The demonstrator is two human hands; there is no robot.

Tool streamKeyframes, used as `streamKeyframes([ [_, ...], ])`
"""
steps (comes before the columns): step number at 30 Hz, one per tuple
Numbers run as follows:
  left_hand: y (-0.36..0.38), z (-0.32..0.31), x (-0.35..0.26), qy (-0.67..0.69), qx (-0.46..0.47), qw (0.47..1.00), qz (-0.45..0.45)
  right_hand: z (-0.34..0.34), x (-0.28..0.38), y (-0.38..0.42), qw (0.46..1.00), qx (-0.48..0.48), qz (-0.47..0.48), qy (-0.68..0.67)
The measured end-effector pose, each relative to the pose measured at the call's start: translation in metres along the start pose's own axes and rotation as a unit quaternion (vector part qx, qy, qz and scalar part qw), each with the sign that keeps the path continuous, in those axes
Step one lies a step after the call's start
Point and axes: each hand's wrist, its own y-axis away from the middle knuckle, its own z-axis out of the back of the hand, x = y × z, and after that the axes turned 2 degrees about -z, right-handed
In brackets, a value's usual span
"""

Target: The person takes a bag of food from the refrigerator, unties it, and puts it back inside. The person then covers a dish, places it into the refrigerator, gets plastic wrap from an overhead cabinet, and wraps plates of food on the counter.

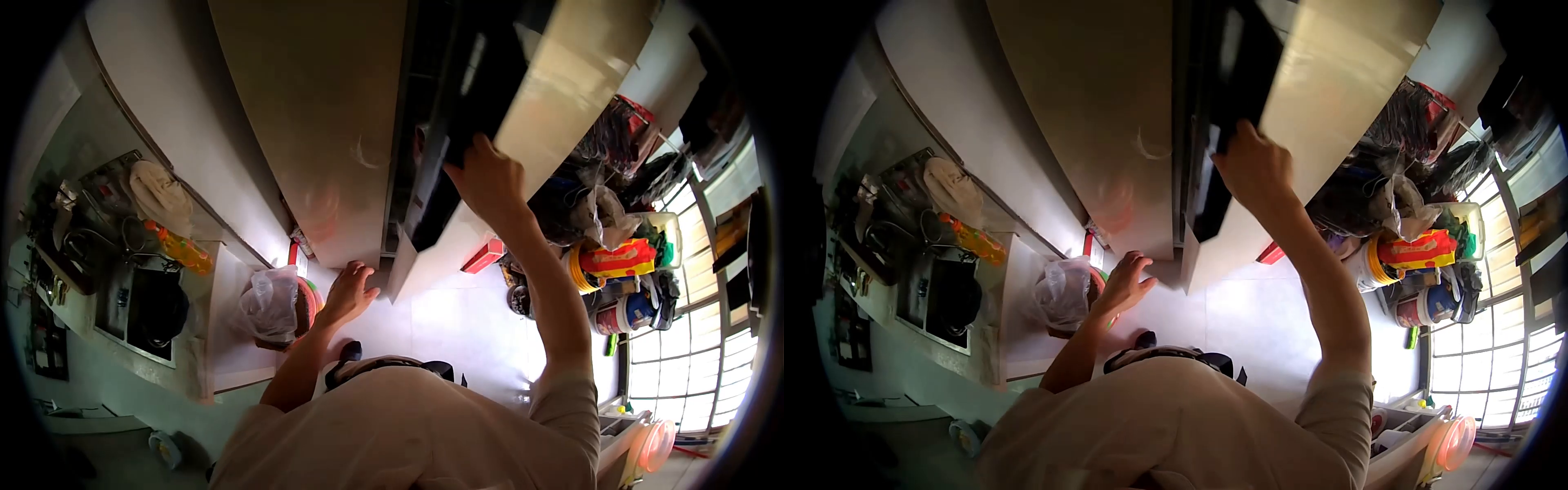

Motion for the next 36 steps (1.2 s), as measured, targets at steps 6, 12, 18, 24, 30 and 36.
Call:
streamKeyframes([
  [6, -0.036, -0.044, -0.015, 0.030, 0.041, 0.996, -0.073, 0.051, -0.050, 0.131, 0.997, -0.013, -0.068, -0.043],
  [12, -0.065, -0.093, -0.034, -0.004, 0.068, 0.987, -0.143, 0.061, -0.104, 0.256, 0.965, -0.058, -0.227, -0.117],
  [18, -0.106, -0.122, -0.068, 0.017, 0.115, 0.983, -0.140, 0.042, -0.201, 0.330, 0.761, -0.157, -0.375, -0.506],
  [24, -0.188, -0.145, -0.058, -0.051, 0.140, 0.978, -0.142, 0.011, -0.257, 0.343, 0.719, -0.293, -0.341, -0.530],
  [30, -0.313, -0.153, -0.045, 0.000, 0.171, 0.985, -0.039, -0.008, -0.286, 0.329, 0.649, -0.359, -0.453, -0.495],
  [36, -0.451, -0.204, 0.021, 0.009, 0.065, 0.998, 0.004, -0.042, -0.307, 0.332, 0.610, -0.405, -0.480, -0.483],
])
